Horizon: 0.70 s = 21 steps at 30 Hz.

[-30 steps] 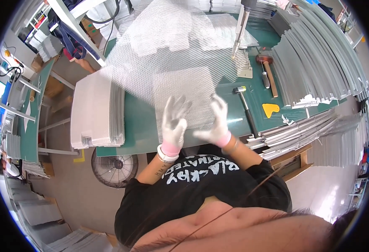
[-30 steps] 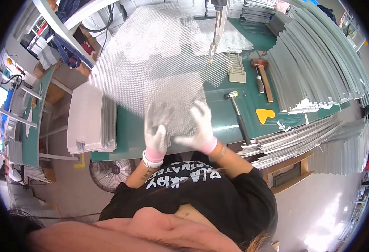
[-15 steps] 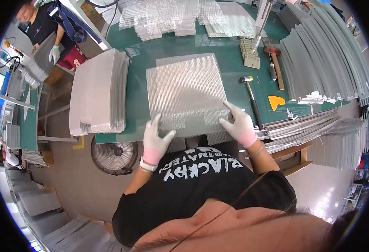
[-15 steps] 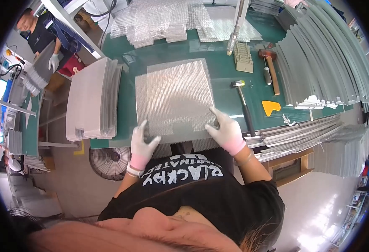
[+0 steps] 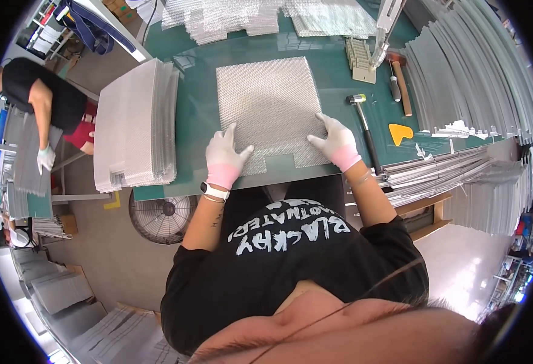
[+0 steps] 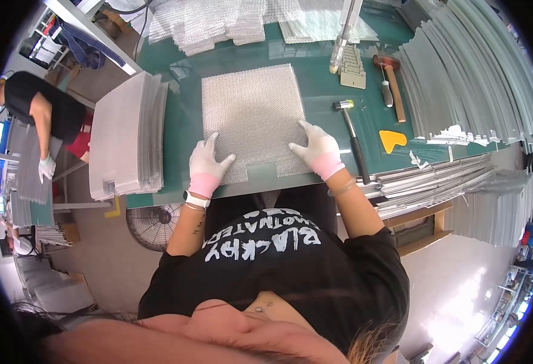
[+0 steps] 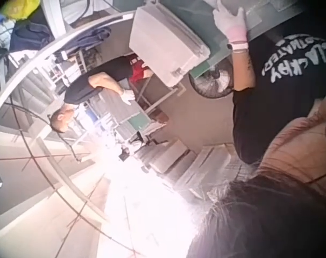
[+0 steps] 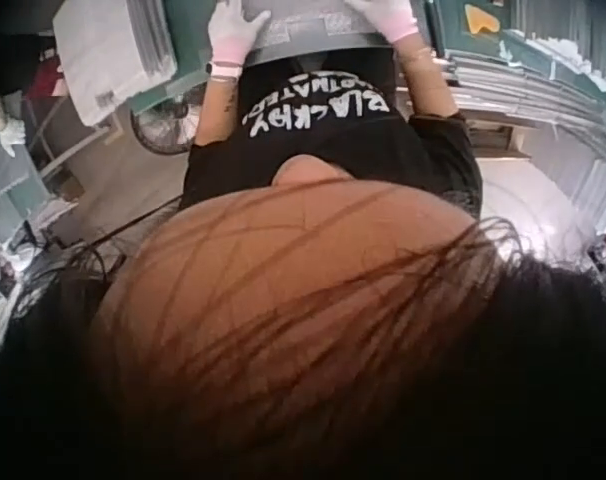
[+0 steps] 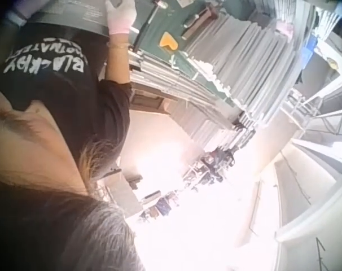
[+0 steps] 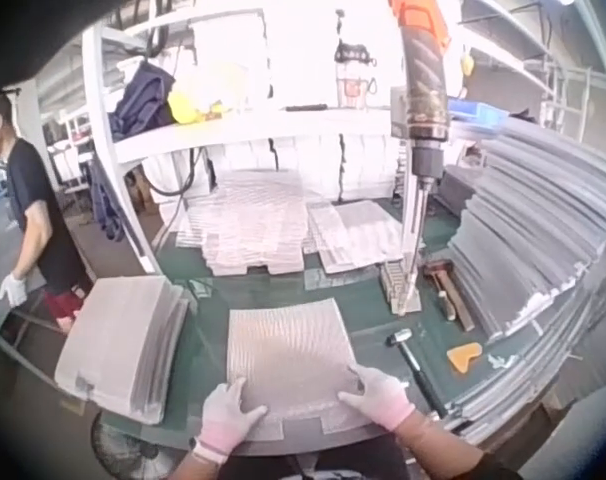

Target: Assembling mesh filter screens by fitting mesh sheets into metal frames and securing them with a mallet and power drill.

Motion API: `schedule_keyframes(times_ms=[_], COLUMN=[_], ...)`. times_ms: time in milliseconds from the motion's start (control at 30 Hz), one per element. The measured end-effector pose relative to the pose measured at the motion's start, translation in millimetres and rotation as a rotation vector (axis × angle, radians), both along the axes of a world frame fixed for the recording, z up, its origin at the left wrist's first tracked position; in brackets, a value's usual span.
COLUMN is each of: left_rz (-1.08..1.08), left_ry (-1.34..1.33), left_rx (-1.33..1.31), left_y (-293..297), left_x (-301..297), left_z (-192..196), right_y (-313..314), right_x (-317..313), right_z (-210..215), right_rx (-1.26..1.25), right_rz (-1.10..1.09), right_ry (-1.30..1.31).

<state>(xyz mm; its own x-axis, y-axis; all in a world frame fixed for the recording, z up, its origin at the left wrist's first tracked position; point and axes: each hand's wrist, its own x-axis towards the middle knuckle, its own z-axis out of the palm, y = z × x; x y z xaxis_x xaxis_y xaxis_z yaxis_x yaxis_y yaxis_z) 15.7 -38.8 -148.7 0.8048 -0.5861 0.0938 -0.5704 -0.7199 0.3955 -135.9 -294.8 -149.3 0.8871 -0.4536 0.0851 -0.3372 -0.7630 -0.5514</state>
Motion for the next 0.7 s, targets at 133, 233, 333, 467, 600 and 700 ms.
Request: schedule_keyframes(times_ms=[133,233,333,467,600,700], left_rz=[-0.018,-0.006,0.064,0.111,-0.119,-0.249], left_ry=[-0.097,-0.038,0.125,0.268,-0.095,-0.028], left_rx=[0.009,0.066,0.094,0.116,0.237,0.283], left_y=[2,1,-7,-12,-8,-2], left_x=[1,2,4,18,37,40], left_z=[-8,-3,13,29,11,2], right_y=[4,2,-5,-12,-68,-134], right_x=[-3,-3,-2,10,24,45], right_z=[-7,-9,-12,16,15,17], right_rx=[-0.007,0.004,-0.074,0.004,0.171,-0.278], right_rz=[-0.017,-0.028,0.009,0.077,0.259,-0.199], right_ry=[0.000,0.014,-0.052,0.216,0.238,0.051])
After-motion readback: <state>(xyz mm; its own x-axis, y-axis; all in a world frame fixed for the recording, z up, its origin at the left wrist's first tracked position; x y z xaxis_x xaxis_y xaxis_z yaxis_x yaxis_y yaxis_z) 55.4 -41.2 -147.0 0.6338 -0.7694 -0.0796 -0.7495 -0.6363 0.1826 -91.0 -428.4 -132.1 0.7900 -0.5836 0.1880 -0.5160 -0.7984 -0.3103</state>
